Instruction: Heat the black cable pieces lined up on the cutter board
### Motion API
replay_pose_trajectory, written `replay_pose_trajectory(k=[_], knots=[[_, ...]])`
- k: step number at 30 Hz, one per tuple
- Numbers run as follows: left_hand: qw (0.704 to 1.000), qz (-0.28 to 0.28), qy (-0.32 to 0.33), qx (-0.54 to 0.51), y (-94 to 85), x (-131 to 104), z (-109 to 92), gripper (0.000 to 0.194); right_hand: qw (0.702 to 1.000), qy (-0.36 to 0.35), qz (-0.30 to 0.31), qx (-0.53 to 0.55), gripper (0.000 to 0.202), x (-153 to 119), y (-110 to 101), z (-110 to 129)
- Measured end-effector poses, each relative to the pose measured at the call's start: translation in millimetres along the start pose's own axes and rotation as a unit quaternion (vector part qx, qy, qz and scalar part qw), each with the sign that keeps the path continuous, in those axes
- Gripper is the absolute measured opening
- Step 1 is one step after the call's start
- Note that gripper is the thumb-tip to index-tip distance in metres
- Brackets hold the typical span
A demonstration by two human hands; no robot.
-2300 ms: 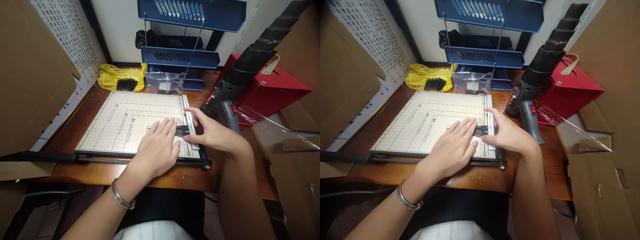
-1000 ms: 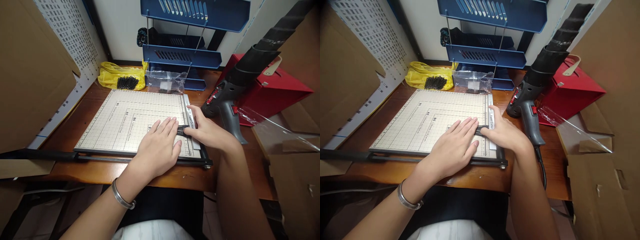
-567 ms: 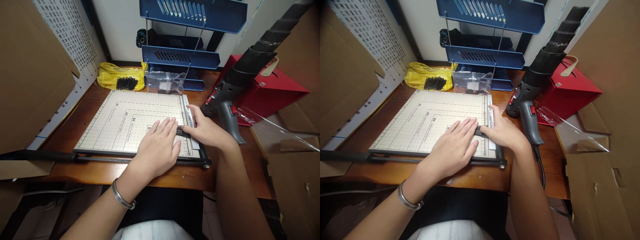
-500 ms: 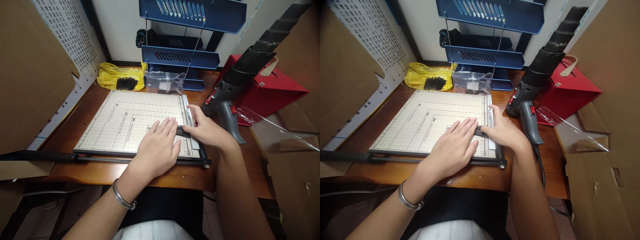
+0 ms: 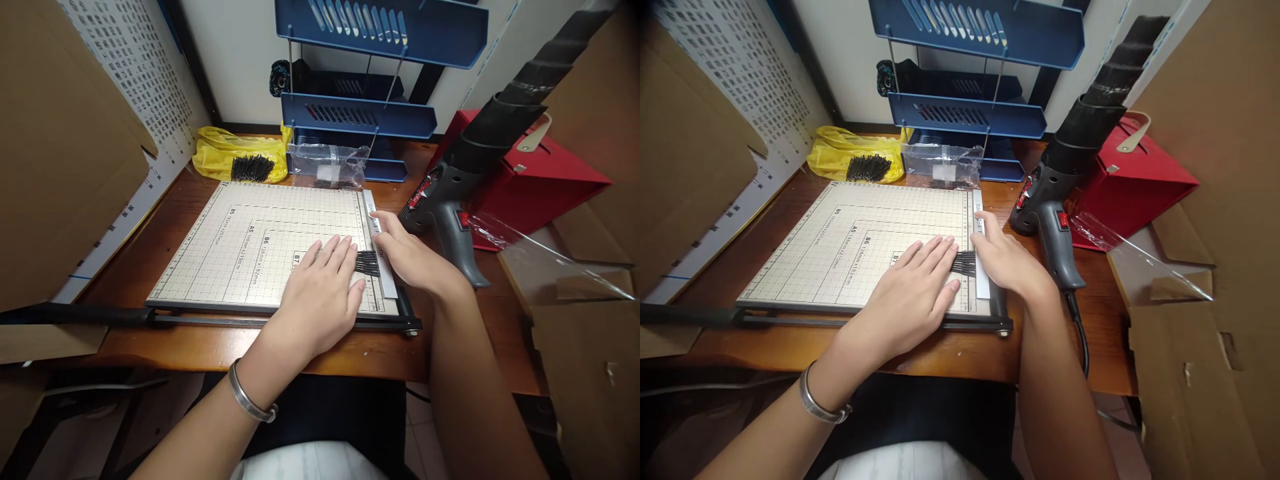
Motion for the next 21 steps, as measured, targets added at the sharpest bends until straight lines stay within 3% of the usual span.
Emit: replay_pose_trajectory(k=[13, 21], knots=[[1.0, -0.001, 0.015, -0.011, 6.5, 12.3, -21.3, 0.071, 1.0, 0.022, -0.005, 0.013, 0.058, -1.1, -1.1, 1.8], [0.997, -0.058, -0.015, -0.045, -14.1, -6.0, -0.1, 0.068, 1.0, -0.001, 0.02, 0.01, 0.063, -3.9, -1.8, 2.5]])
Point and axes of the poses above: each hand's wrist, its own x-axis towards the middle knuckle, its own y-axis out of the palm, z = x × y, the point moved 4 cm from there along x, towards the middle knuckle, and after that the axes turned 4 degrees about -x, right-handed, at the moved point
